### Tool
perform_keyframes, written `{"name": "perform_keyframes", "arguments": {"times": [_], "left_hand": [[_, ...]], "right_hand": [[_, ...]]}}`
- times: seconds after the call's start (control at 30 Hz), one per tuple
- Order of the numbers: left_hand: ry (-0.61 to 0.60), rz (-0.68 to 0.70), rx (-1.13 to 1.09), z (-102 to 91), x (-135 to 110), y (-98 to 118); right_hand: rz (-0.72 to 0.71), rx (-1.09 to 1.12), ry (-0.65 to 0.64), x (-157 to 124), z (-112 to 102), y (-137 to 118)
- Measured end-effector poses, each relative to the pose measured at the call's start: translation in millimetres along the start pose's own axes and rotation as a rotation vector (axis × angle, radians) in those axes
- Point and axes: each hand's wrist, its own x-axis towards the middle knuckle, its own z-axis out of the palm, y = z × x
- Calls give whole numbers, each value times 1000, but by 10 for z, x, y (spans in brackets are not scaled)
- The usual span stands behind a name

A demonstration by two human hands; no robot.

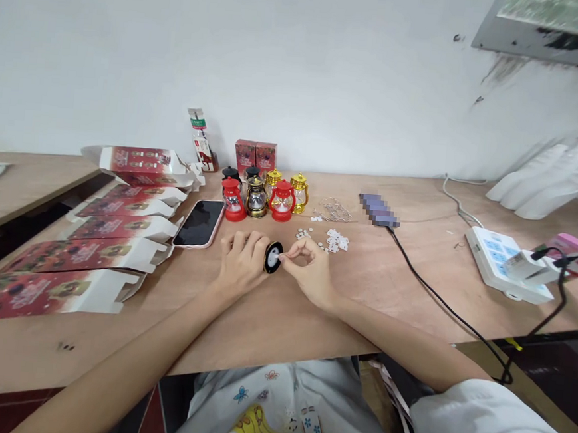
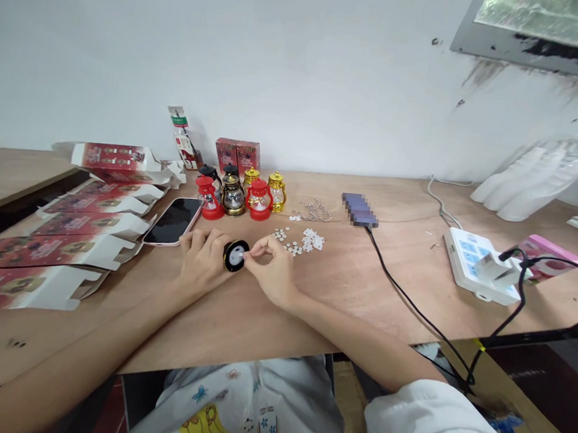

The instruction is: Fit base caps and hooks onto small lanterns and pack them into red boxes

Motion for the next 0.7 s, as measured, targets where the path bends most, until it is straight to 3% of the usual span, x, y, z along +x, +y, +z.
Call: {"name": "perform_keyframes", "arguments": {"times": [0.17,0.43,0.7], "left_hand": [[55,11,46,-14,27,-9],[4,-57,-95,-9,17,-3],[52,32,1,-56,59,18]], "right_hand": [[10,22,5,4,6,26],[-4,52,-10,7,4,24],[-12,46,-23,1,-2,21]]}}
